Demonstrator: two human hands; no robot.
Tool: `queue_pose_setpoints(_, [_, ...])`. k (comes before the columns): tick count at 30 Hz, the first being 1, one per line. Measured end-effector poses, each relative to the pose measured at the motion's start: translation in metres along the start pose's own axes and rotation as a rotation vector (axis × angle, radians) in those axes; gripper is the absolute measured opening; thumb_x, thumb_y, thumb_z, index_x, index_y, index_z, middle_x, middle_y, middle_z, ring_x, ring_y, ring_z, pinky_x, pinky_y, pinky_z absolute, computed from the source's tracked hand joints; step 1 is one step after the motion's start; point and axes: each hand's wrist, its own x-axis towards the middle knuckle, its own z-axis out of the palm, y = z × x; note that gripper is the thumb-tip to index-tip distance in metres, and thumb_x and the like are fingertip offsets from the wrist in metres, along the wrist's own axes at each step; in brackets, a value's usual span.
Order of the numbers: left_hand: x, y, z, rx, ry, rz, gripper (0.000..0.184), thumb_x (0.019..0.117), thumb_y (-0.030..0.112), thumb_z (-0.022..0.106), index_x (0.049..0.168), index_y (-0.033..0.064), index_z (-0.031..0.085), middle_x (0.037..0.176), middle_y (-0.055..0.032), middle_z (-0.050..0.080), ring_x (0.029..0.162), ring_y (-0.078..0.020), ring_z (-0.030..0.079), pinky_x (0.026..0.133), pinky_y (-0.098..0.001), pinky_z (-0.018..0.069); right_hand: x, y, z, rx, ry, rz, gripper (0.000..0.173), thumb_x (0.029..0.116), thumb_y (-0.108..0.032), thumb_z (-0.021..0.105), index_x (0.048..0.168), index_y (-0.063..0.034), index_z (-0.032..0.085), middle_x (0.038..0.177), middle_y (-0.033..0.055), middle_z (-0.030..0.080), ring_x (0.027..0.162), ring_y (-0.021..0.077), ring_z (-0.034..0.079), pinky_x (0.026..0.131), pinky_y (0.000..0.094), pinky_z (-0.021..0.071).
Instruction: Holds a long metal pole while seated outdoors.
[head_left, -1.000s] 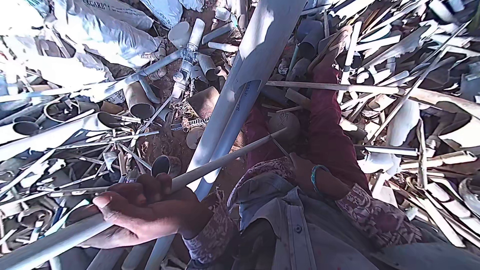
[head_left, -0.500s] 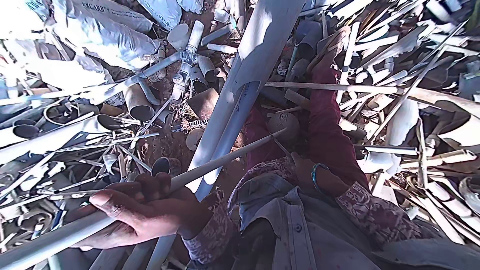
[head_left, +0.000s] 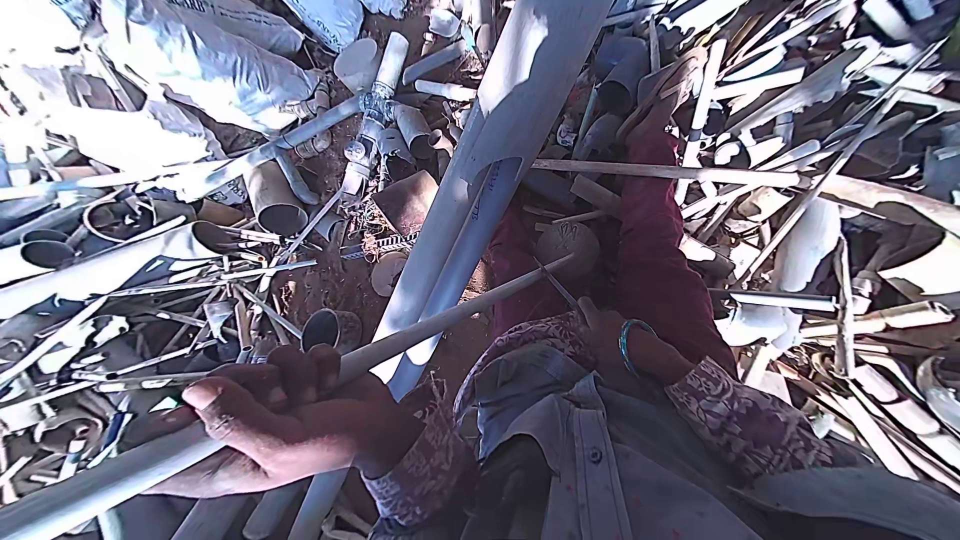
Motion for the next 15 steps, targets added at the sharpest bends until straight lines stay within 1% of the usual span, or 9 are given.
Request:
queue_pose_setpoints(2, [-0.001,0.001,-0.001,-0.01,-0.019,0.004,0.028,0.1092,0.004,0.023,0.09,0.0066,0.043,0.053,0.0051,0.04,0.04,-0.0064,0.042,0.04,-0.0184,0.0404,0.027,0.009,0.002,0.018,0.048,0.077,0.059,0.1074,-0.009,0.047,0.158,-0.0028,0.018,0.135,0.0299,0.056,0.124,0.0408,0.06,0.103,0.052,0.0472])
queue_pose_setpoints(3, [-0.002,0.002,-0.002,-0.017,-0.028,0.002,0.027,0.1088,0.003,0.022,0.091,0.0063,0.042,0.054,0.0045,0.04,0.041,-0.0066,0.041,0.04,-0.0186,0.0407,0.041,0.013,0.002,0.043,0.091,0.125,0.058,0.1067,-0.009,0.049,0.157,-0.0031,0.021,0.132,0.0308,0.058,0.122,0.0427,0.062,0.101,0.0542,0.0491])
queue_pose_setpoints(6, [-0.003,0.003,-0.003,-0.034,-0.024,-0.009,0.03,0.1095,0.004,0.021,0.089,0.0064,0.043,0.054,0.0044,0.04,0.041,-0.0062,0.041,0.041,-0.0187,0.0409,0.06,0.015,-0.003,0.095,0.113,0.217,0.056,0.1096,-0.015,0.047,0.158,-0.0032,0.023,0.135,0.033,0.057,0.125,0.0453,0.059,0.104,0.0565,0.047])
queue_pose_setpoints(8, [-0.003,0.004,-0.003,-0.032,-0.006,-0.028,0.033,0.1102,0.006,0.02,0.087,0.0073,0.044,0.053,0.0054,0.04,0.04,-0.0055,0.041,0.041,-0.018,0.0406,0.048,0.011,-0.003,0.059,0.112,0.177,0.054,0.108,-0.015,0.05,0.155,-0.0014,0.027,0.133,0.0316,0.058,0.122,0.0435,0.061,0.102,0.0546,0.0486])
queue_pose_setpoints(9, [-0.003,0.004,-0.001,-0.03,0.012,-0.038,0.035,0.1106,0.007,0.021,0.085,0.0078,0.045,0.052,0.0059,0.039,0.04,-0.0053,0.041,0.04,-0.018,0.0405,0.034,0.007,-0.004,0.043,0.114,0.128,0.053,0.1073,-0.014,0.05,0.153,0.0006,0.028,0.133,0.031,0.057,0.123,0.0421,0.061,0.102,0.0531,0.0472])
queue_pose_setpoints(10, [-0.003,0.004,-0.001,-0.025,0.02,-0.049,0.037,0.1108,0.008,0.021,0.084,0.0083,0.045,0.052,0.0063,0.039,0.04,-0.0052,0.041,0.04,-0.0181,0.0404,0.018,0.003,-0.004,0.039,0.098,0.079,0.053,0.1078,-0.013,0.048,0.154,0.0012,0.028,0.138,0.0304,0.055,0.126,0.0407,0.058,0.105,0.0521,0.0453])
queue_pose_setpoints(12, [-0.002,0.003,-0.003,-0.005,0.004,-0.053,0.037,0.111,0.009,0.021,0.083,0.0093,0.045,0.053,0.0071,0.04,0.04,-0.0046,0.041,0.041,-0.0174,0.0405,-0.018,-0.012,-0.01,0.032,0.021,0.022,0.053,0.1114,-0.011,0.039,0.159,0.0024,0.02,0.147,0.0306,0.047,0.136,0.0385,0.051,0.112,0.0481,0.0381])
queue_pose_setpoints(13, [-0.002,0.003,-0.003,-0.002,-0.007,-0.043,0.037,0.1104,0.008,0.021,0.083,0.0092,0.045,0.053,0.0071,0.04,0.041,-0.0046,0.041,0.041,-0.0173,0.0402,-0.019,-0.013,-0.009,0.02,0.013,0.024,0.053,0.1119,-0.012,0.038,0.159,0.0008,0.019,0.144,0.0304,0.05,0.134,0.0388,0.053,0.111,0.0483,0.0397])
queue_pose_setpoints(15, [-0.003,0.003,-0.001,0.001,-0.006,-0.025,0.034,0.1101,0.006,0.021,0.085,0.008,0.045,0.054,0.0062,0.04,0.041,-0.0049,0.041,0.04,-0.0172,0.0391,0.015,0.0,-0.001,0.011,0.041,0.06,0.06,0.1086,-0.011,0.047,0.159,-0.0042,0.016,0.13,0.0302,0.06,0.121,0.0416,0.062,0.101,0.0522,0.0484])
